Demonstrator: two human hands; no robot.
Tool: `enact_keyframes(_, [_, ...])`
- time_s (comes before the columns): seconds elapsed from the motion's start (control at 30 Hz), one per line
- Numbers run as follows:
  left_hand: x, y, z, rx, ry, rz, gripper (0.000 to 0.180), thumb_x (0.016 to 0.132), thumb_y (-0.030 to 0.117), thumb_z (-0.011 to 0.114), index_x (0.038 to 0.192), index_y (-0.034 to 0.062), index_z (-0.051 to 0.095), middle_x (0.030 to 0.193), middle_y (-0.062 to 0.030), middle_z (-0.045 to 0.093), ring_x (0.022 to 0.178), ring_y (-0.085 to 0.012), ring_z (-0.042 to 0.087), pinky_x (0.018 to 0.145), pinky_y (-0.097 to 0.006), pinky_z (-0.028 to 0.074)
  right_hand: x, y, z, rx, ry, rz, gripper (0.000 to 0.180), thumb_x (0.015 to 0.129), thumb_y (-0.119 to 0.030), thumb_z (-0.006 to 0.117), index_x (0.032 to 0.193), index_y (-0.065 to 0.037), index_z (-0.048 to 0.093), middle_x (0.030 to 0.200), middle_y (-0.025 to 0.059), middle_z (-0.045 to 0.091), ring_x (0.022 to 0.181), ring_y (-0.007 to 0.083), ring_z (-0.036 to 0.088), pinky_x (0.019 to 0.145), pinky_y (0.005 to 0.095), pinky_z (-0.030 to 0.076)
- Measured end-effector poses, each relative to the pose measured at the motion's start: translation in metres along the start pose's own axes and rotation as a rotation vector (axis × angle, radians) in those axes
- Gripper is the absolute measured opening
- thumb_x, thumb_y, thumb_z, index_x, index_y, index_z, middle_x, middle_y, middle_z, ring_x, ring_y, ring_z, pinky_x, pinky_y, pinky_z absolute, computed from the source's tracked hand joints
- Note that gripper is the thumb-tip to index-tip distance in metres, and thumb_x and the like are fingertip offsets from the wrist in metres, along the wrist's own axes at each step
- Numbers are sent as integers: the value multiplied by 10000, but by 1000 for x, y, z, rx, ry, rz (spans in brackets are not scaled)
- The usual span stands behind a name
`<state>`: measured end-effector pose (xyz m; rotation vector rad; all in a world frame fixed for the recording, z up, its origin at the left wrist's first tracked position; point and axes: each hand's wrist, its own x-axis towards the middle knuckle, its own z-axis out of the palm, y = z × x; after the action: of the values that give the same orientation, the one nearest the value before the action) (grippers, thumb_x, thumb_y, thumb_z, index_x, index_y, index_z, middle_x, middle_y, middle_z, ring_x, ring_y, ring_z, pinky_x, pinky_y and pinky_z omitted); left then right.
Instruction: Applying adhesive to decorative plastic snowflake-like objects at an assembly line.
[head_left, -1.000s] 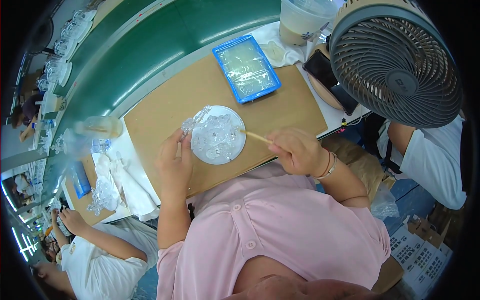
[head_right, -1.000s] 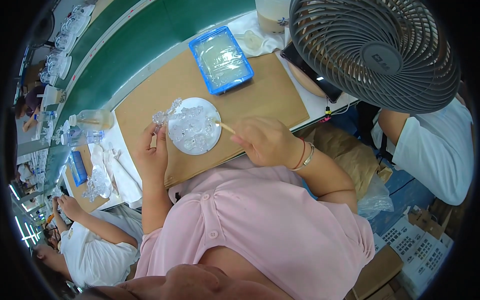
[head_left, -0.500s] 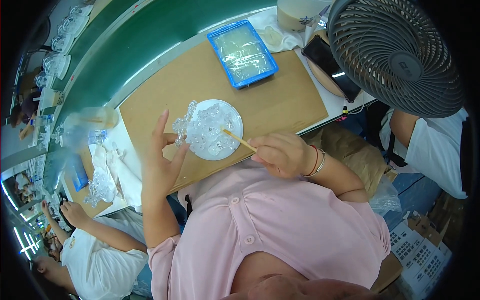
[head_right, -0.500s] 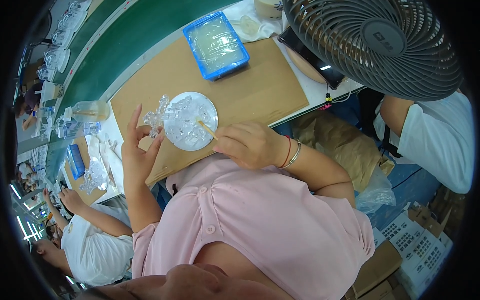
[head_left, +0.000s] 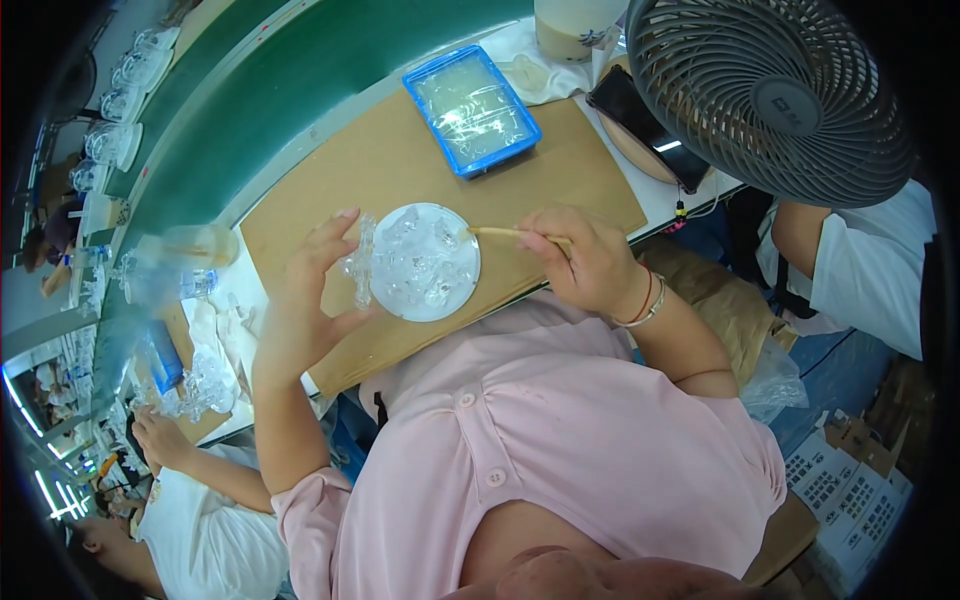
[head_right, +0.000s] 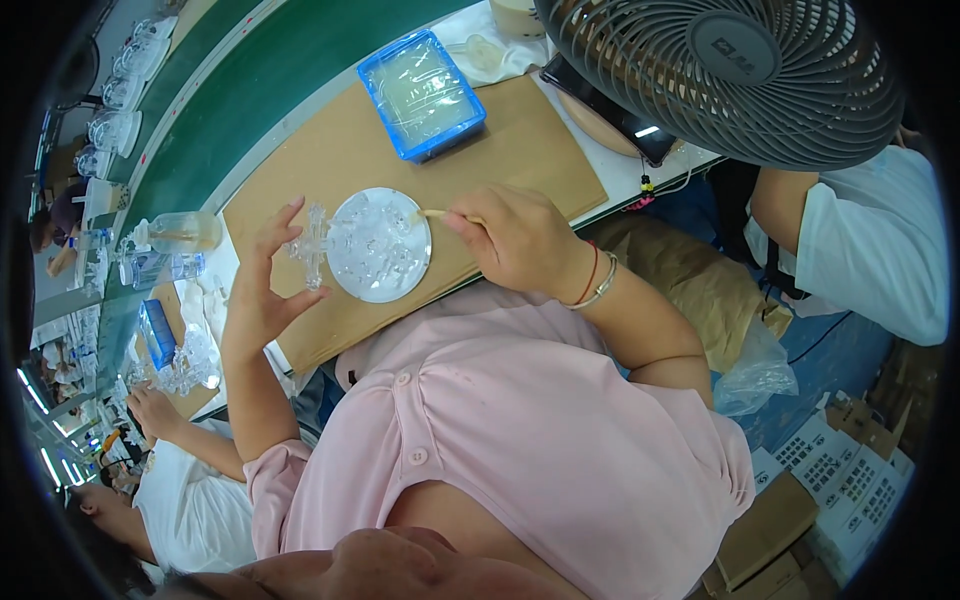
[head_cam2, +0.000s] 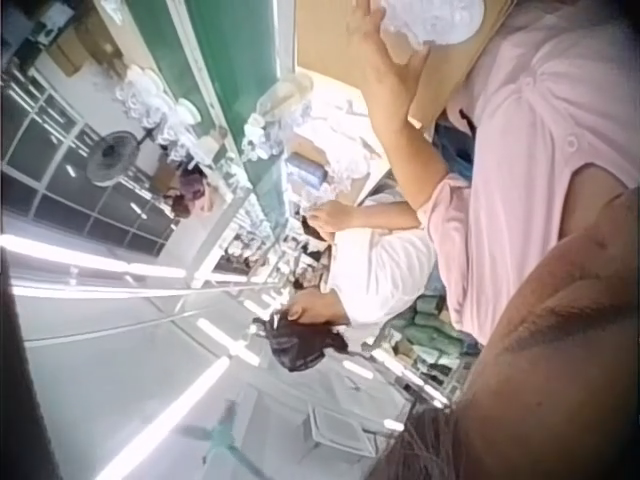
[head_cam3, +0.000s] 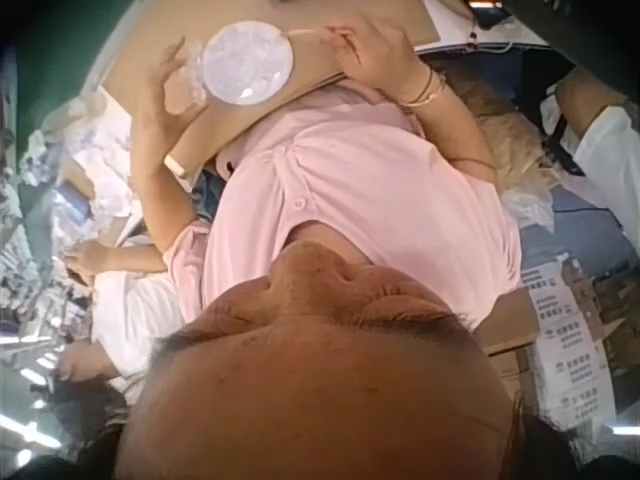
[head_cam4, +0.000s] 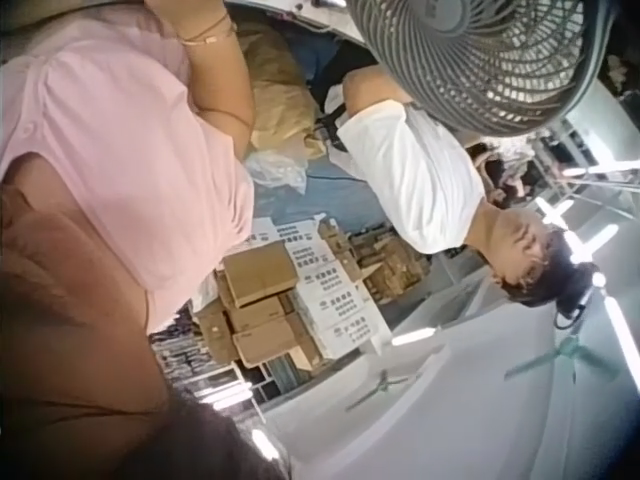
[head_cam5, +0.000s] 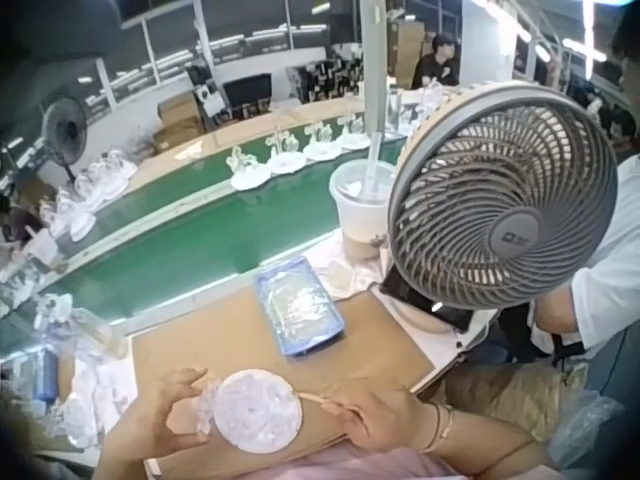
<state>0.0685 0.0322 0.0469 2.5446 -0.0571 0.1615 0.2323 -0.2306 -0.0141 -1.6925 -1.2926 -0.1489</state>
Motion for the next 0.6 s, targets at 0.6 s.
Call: enact_keyframes(0.6, [-30,-3,53,-33,374,-37,817,542,93,895,1213,97,428,1323,-165,518,1294,-367,436,1087,-495,326,-7,-14,4,82,-31,-158,141,854,-80,654,876,-24,527,752,99,588,610,282,591,521,349,476])
